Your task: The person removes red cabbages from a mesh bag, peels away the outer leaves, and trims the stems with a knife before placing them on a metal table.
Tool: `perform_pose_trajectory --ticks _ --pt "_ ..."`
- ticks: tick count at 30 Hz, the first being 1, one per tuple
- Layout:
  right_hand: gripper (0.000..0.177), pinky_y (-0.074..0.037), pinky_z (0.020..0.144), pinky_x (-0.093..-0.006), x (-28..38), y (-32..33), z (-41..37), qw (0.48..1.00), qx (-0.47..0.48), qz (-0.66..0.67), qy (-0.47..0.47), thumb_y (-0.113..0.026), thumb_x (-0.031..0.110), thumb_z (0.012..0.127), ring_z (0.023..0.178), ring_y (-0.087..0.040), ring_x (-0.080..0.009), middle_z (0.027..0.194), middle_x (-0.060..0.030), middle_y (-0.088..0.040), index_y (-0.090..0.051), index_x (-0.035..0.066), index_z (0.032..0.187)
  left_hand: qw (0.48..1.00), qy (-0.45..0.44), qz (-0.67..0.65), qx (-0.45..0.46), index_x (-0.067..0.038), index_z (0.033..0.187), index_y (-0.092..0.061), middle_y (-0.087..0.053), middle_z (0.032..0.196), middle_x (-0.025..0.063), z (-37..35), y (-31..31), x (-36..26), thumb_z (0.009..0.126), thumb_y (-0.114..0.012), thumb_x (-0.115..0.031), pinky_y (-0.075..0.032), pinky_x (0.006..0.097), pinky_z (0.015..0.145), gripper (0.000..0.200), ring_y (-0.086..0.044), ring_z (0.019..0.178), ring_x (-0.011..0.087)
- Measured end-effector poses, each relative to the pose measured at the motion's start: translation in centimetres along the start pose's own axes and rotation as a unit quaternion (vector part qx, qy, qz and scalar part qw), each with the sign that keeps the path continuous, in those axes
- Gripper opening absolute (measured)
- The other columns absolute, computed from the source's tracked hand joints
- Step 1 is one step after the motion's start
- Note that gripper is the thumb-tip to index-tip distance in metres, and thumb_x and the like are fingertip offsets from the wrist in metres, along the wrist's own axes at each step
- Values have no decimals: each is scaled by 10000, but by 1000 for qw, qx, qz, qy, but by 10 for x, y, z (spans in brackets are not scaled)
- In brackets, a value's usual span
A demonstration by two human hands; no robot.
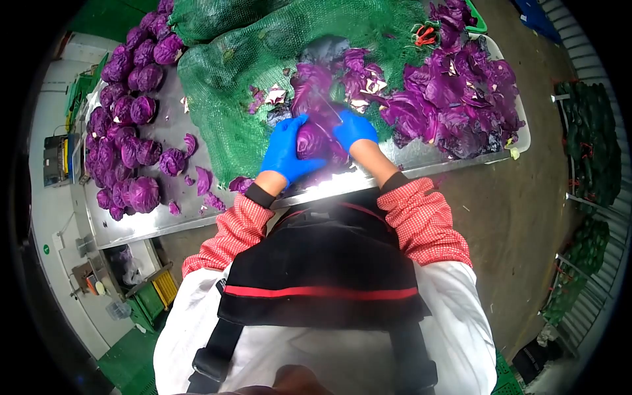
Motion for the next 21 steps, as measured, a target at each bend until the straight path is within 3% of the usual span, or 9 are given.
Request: perform_pose_trajectory --ticks 3,6,10,11,14,15,17,20,21 --pt "380 -474 802 -464 -2 -2 -1 999 -2 -21 -23 -539 276 769 928 -576 -415 1011 -230 -606 -551 97 1103 998 67 -5 14 -71 1239 -443 -489 1166 160 9 -2 1 574 -833 -335 -396 400 958 815 -486 1091 304" --pt "395 -473 798 -469 -7 0 -1 999 -7 -31 -18 -540 277 774 925 -579 -412 1016 -226 -607 -543 104 1129 955 148 -255 -33 -117 1211 -444 -423 1231 134 0 -1 14 640 -806 -247 -468 374 892 688 -487 1082 262" --pt "381 -473 786 -478 -7 8 -6 999 -10 -39 -7 -537 258 784 911 -586 -410 997 -233 -611 -545 102 1131 788 321 -516 -98 -110 1199 -444 -482 1174 113 -7 6 21 720 -756 -238 -509 399 842 586 -509 1057 239" --pt "378 -474 779 -481 -7 8 -4 999 -9 -43 -16 -536 252 786 903 -588 -411 987 -234 -613 -545 101 1132 762 364 -525 -108 -111 1218 -439 -511 1136 119 -9 10 9 772 -700 -343 -506 459 852 567 -527 1048 260" --pt "359 -478 737 -487 -18 5 5 997 -37 -62 -16 -532 230 795 852 -596 -417 929 -232 -626 -544 98 1129 591 359 -722 -18 -107 1254 -433 -511 1177 136 -16 7 26 821 -588 -481 -495 510 862 593 -533 1068 298" --pt "357 -478 727 -486 -20 7 5 997 -41 -64 -21 -537 239 801 842 -598 -417 924 -231 -627 -542 96 1128 554 374 -744 -3 -107 1330 -390 -474 1302 150 -17 19 15 900 -447 -507 -472 534 888 590 -506 1148 331" --pt "415 -477 706 -479 -4 20 -10 998 -60 -32 -13 -578 337 819 822 -610 -399 927 -231 -628 -519 96 1151 532 421 -735 -12 -104 1328 -395 -464 1312 156 -19 28 7 896 -428 -545 -490 532 857 618 -510 1143 337" --pt "603 -481 718 -466 50 35 -55 980 -92 80 155 -602 464 802 843 -617 -389 945 -221 -633 -439 134 1279 532 470 -704 4 -95 1291 -428 -520 1212 193 -24 24 11 881 -393 -612 -527 496 799 660 -548 1086 340" --pt "627 -483 720 -461 62 28 -59 988 -39 49 143 -599 471 802 844 -616 -390 943 -219 -634 -417 138 1302 543 498 -676 24 -91 1284 -429 -537 1174 199 -24 22 13 880 -386 -619 -531 488 792 666 -558 1068 337"
Point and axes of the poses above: each hand's wrist, its own z-axis towards the middle knuckle, its own y-axis out of the back of the hand, x = y × z, the point moved 1 cm from there along z, towards the middle knuckle
